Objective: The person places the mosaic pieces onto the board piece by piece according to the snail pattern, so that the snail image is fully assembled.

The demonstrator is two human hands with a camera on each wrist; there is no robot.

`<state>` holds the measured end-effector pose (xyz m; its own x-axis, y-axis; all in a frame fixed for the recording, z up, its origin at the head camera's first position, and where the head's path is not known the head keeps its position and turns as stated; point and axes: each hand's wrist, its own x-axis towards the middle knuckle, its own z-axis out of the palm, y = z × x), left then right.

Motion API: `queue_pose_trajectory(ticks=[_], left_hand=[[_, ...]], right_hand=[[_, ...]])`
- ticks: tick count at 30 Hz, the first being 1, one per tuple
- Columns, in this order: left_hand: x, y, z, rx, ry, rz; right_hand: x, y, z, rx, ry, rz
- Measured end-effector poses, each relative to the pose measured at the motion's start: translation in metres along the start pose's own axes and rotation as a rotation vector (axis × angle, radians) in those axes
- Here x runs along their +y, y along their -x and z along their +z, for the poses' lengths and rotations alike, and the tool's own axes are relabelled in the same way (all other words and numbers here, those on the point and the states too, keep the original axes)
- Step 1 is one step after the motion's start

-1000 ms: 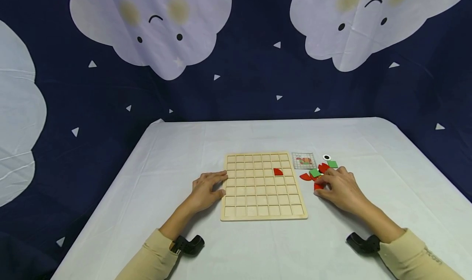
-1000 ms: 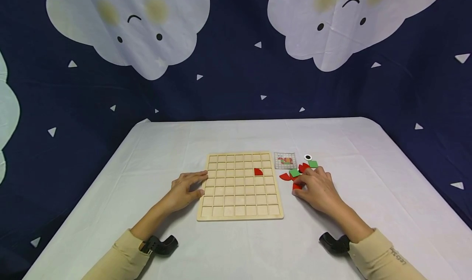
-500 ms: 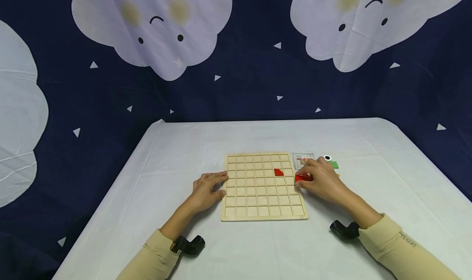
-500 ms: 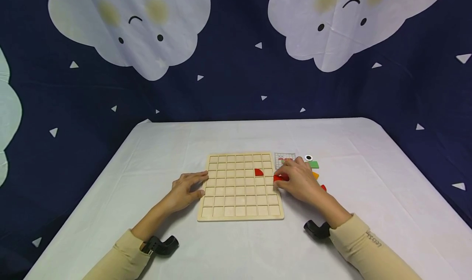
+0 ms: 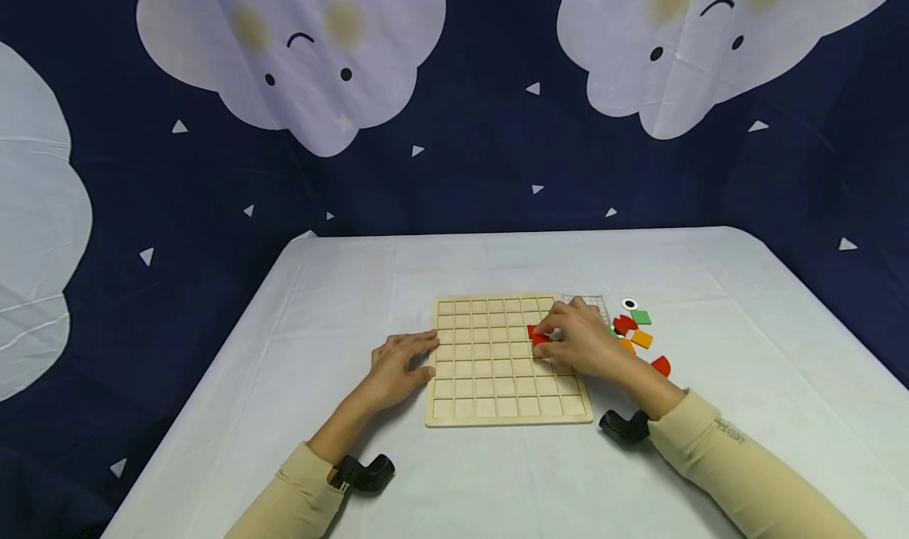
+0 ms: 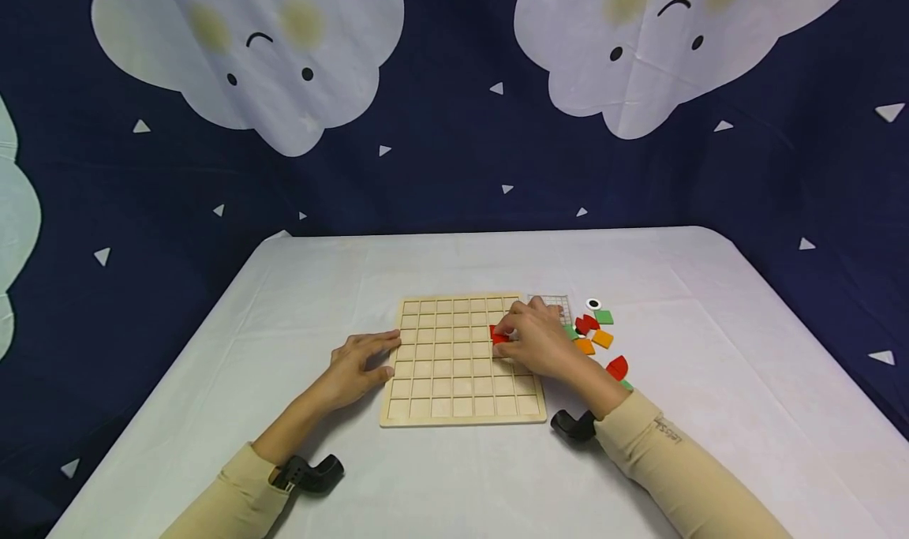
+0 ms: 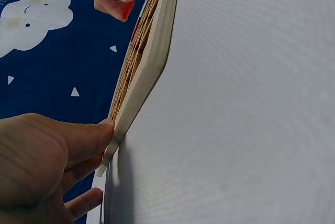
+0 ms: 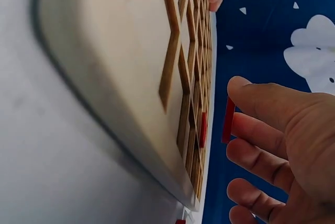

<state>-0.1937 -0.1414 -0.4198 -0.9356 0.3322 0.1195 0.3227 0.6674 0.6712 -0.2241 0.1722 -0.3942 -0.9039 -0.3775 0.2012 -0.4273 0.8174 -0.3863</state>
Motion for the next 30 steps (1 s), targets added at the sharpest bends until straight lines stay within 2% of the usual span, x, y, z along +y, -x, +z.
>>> queue_pose_trajectory(ticks=[10, 30], left_hand=[[0.0000, 0.0000, -0.0001, -0.005, 0.006, -0.005], [0.0021, -0.0001, -0.0009, 0.005, 0.005, -0.009]], right_hand=[[0.0005, -0.0032, 0.0081, -0.013, 0.065, -0.041], [0.0025, -0.0020, 0.0075, -0.009, 0.064, -0.043]])
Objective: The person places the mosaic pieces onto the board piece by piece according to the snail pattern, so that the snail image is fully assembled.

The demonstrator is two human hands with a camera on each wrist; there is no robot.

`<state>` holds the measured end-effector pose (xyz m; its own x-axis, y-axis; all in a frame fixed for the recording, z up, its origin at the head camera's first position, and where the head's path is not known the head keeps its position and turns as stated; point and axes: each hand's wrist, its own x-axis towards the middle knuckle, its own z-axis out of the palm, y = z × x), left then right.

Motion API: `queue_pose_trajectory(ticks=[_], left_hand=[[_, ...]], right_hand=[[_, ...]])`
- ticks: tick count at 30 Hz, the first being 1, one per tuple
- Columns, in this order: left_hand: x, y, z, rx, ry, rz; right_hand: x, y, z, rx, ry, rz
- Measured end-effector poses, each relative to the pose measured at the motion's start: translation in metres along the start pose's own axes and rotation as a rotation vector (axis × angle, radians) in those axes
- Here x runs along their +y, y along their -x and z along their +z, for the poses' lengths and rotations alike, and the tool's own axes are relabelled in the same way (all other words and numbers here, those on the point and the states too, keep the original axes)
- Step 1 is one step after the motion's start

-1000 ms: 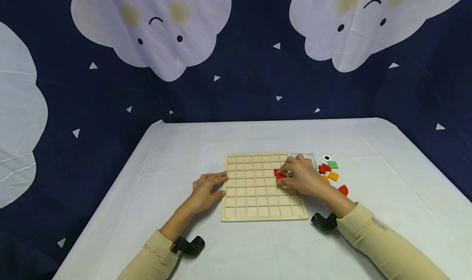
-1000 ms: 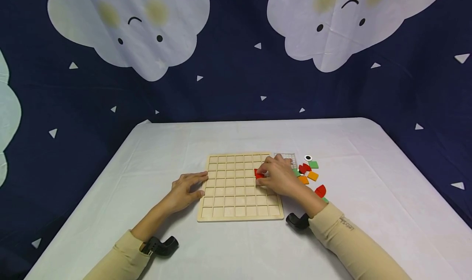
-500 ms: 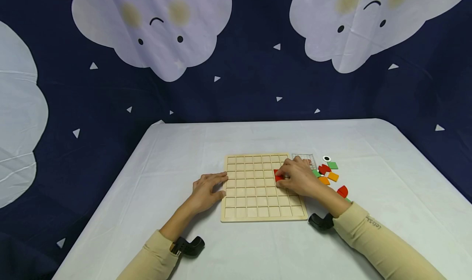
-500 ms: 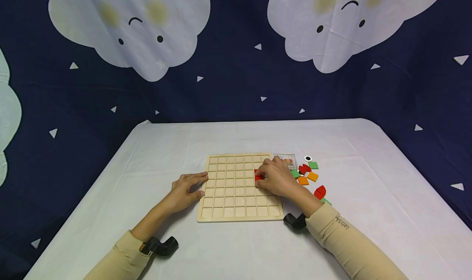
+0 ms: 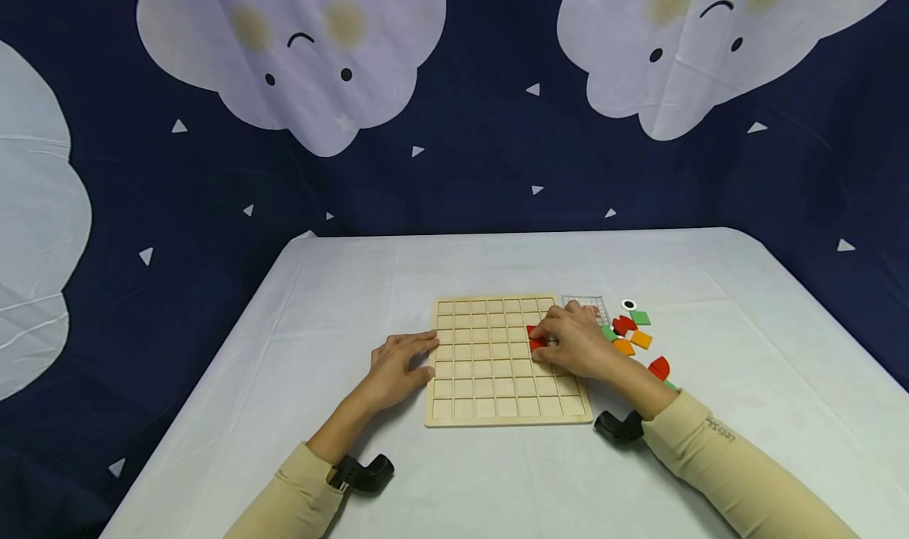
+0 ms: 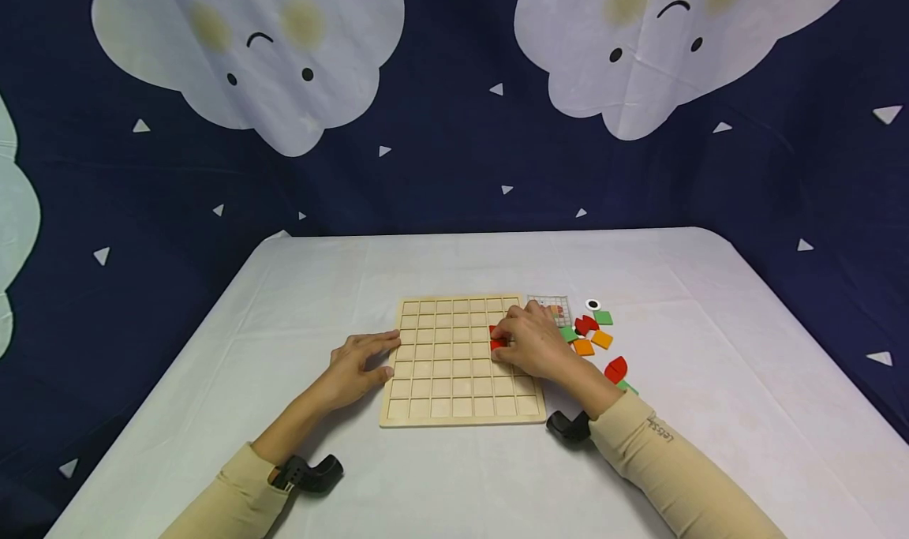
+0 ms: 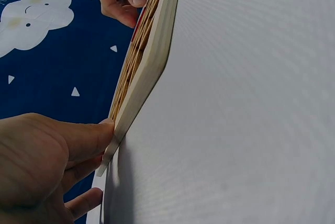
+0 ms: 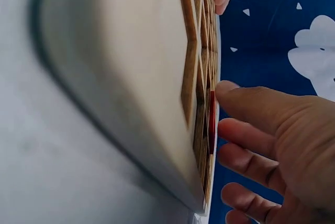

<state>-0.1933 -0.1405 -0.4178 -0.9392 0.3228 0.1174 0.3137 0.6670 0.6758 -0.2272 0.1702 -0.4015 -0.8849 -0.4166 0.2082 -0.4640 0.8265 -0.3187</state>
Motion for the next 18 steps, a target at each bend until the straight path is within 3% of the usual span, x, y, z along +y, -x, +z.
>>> queue_pose_trajectory(ticks=[12, 18], left_hand=[[-0.003, -0.001, 0.001, 0.000, -0.010, -0.002], [-0.003, -0.001, 0.001, 0.000, -0.008, -0.007]], right_hand=[[0.027, 0.019, -0.036, 0.053, -0.051, 0.105], [0.046, 0.036, -0.052, 0.017, -0.068, 0.198]])
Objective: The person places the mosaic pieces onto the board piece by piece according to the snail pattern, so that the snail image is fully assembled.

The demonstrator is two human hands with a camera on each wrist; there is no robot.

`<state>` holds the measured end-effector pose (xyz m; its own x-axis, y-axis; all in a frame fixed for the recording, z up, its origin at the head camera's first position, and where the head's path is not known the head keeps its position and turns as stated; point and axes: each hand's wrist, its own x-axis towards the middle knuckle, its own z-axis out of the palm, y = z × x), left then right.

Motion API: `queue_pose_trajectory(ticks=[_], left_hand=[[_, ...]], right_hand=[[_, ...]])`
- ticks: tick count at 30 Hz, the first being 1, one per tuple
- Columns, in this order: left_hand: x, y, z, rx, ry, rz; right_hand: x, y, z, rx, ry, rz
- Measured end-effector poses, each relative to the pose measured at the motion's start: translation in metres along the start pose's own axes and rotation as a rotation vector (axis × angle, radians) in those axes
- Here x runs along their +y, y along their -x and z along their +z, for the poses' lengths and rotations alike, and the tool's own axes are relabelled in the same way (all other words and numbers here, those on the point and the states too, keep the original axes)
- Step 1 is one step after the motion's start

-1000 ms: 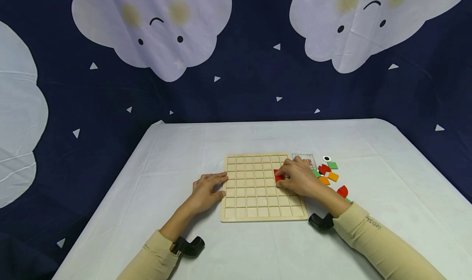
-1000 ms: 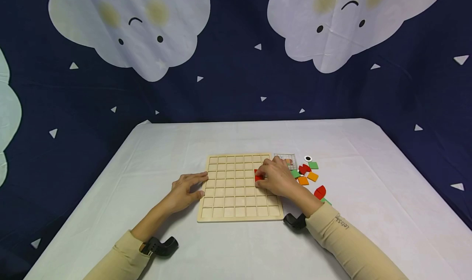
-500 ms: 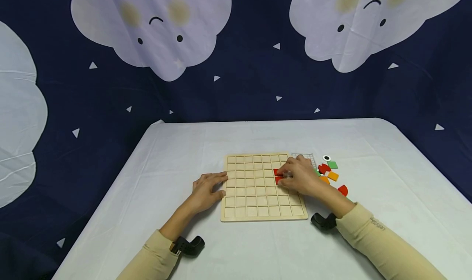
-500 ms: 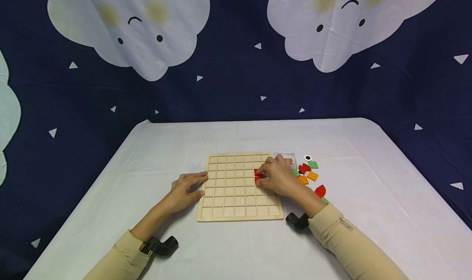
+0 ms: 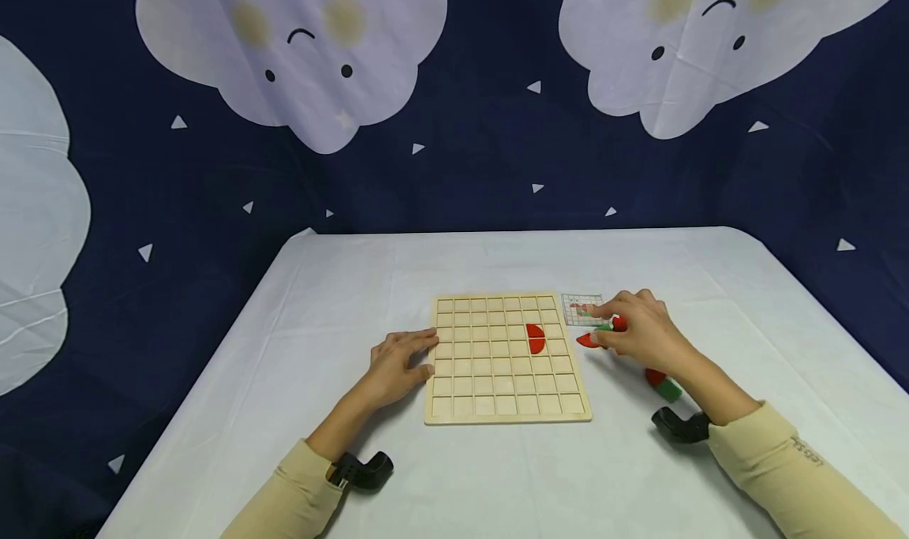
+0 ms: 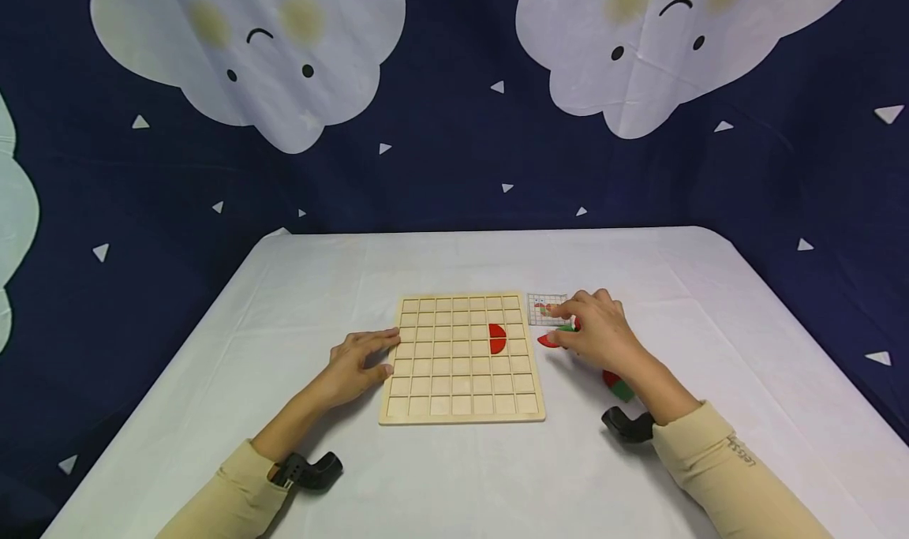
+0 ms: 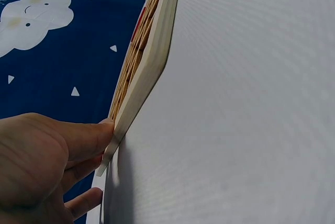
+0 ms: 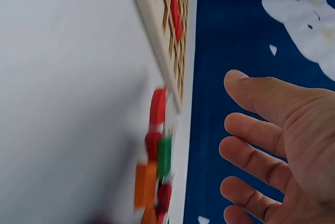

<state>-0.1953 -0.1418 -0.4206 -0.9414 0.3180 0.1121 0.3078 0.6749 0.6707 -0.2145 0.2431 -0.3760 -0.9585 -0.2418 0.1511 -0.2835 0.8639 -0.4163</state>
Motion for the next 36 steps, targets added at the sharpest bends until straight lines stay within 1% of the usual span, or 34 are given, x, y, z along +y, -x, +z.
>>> queue_pose_trajectory(ticks=[4, 8, 15, 20, 30, 36], left_hand=[[0.000, 0.000, 0.000, 0.004, -0.002, -0.002], [0.001, 0.000, 0.000, 0.008, -0.005, -0.004], [0.000, 0.000, 0.001, 0.004, 0.000, 0.001], [0.000, 0.000, 0.000, 0.007, 0.001, 0.002], [0.001, 0.000, 0.000, 0.001, -0.006, 0.001], [0.001, 0.001, 0.000, 0.005, -0.017, 0.002]], right_hand=[[0.013, 0.010, -0.005, -0.003, 0.013, 0.014], [0.025, 0.018, -0.005, 0.002, 0.017, 0.033], [0.039, 0.022, 0.001, -0.007, 0.064, 0.037], [0.043, 0.022, 0.002, 0.000, 0.085, 0.037], [0.043, 0.027, 0.004, -0.008, 0.083, 0.062], [0.043, 0.028, 0.005, 0.001, 0.085, 0.056]])
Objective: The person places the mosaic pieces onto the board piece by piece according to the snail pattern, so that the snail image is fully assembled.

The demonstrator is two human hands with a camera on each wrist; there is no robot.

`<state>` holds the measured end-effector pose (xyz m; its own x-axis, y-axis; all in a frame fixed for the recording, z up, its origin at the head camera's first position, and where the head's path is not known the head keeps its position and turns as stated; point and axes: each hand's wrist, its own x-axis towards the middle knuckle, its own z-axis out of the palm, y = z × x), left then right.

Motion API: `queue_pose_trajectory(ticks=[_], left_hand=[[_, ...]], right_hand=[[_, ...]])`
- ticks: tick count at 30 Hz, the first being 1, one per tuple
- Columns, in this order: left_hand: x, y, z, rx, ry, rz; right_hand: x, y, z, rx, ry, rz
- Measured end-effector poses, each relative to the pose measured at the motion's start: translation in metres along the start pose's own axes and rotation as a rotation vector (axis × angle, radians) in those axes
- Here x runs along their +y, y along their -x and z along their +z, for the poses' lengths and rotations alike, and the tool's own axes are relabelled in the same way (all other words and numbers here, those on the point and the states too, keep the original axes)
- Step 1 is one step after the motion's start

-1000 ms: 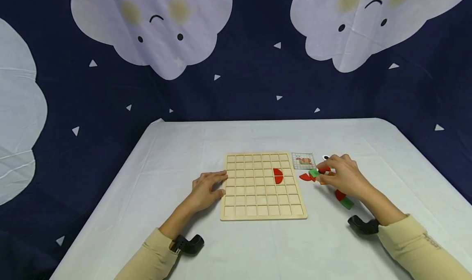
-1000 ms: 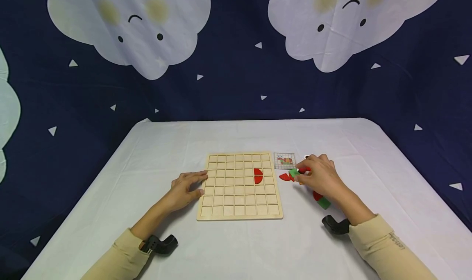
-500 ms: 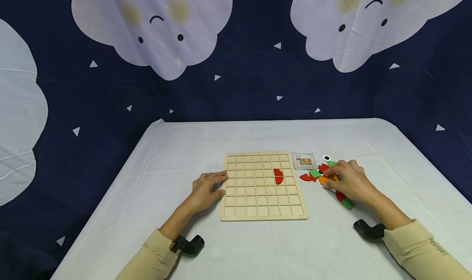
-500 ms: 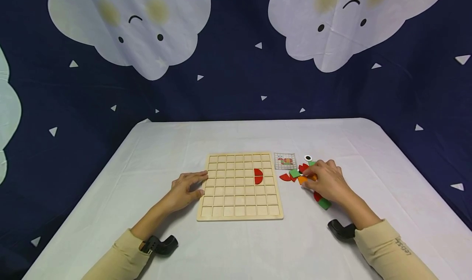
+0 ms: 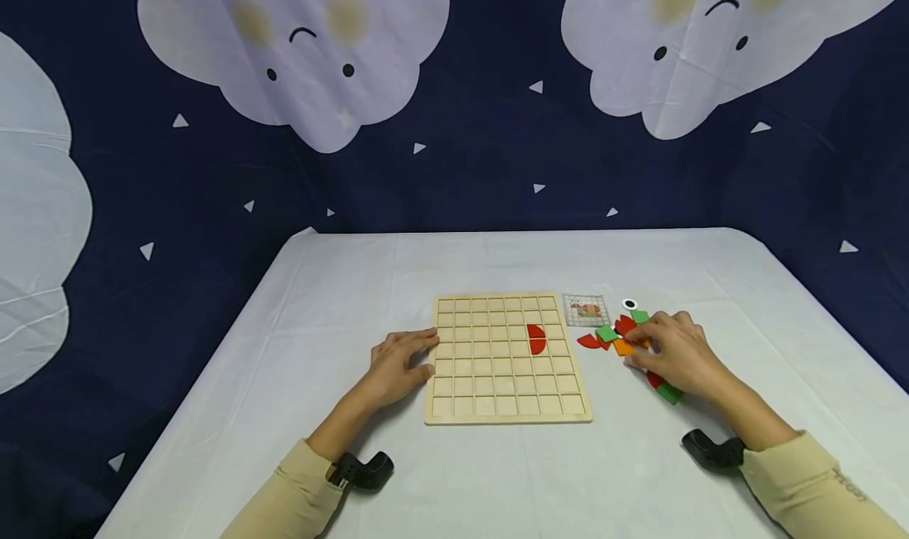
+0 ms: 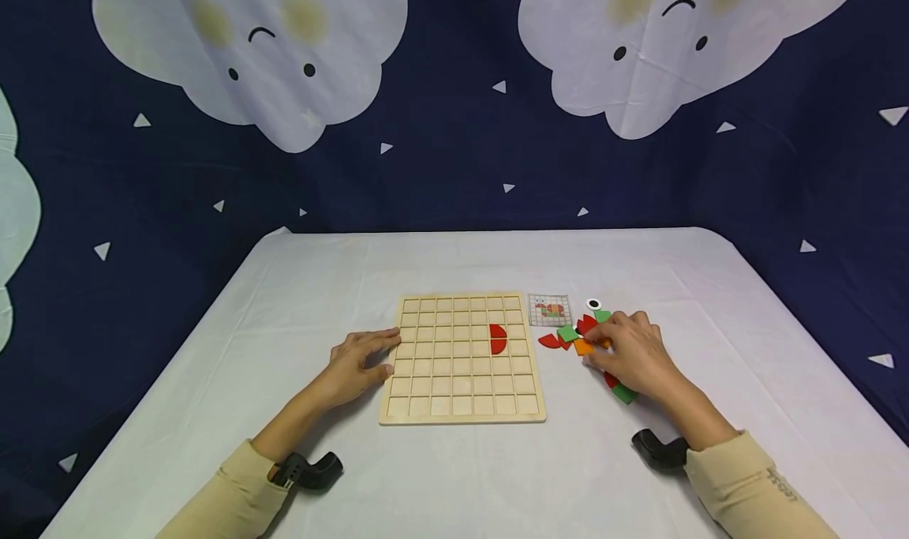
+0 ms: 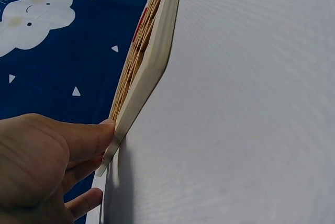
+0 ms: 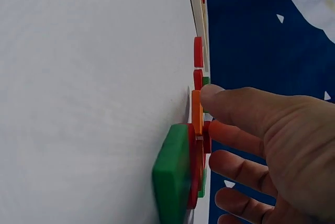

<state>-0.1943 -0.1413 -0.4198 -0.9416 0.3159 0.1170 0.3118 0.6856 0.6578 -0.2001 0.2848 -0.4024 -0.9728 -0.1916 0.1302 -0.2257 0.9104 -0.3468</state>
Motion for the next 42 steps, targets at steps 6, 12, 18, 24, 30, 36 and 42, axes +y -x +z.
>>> queue_pose_trajectory(ticks=[6, 12, 18, 24, 30, 36, 42], left_hand=[[0.000, 0.000, 0.000, 0.002, 0.004, 0.001], [0.000, 0.000, 0.000, 0.002, 0.007, -0.002], [0.000, 0.000, 0.000, -0.005, 0.005, 0.002], [0.000, -0.001, 0.000, -0.001, -0.003, 0.004], [0.000, 0.000, 0.000, 0.000, 0.002, 0.016], [0.000, 0.000, 0.000, 0.001, 0.007, 0.015], [0.000, 0.000, 0.000, -0.002, -0.004, 0.013]], right_hand=[[-0.001, -0.002, 0.001, 0.005, 0.014, -0.012], [-0.002, -0.002, 0.001, -0.005, 0.023, 0.002], [-0.003, 0.002, 0.002, -0.011, 0.027, 0.007], [-0.003, 0.007, 0.002, 0.000, 0.025, -0.018], [-0.003, 0.006, 0.002, -0.026, 0.041, -0.021], [-0.002, 0.008, 0.001, -0.017, 0.046, -0.055], [0.000, 0.010, 0.001, -0.025, 0.041, -0.088]])
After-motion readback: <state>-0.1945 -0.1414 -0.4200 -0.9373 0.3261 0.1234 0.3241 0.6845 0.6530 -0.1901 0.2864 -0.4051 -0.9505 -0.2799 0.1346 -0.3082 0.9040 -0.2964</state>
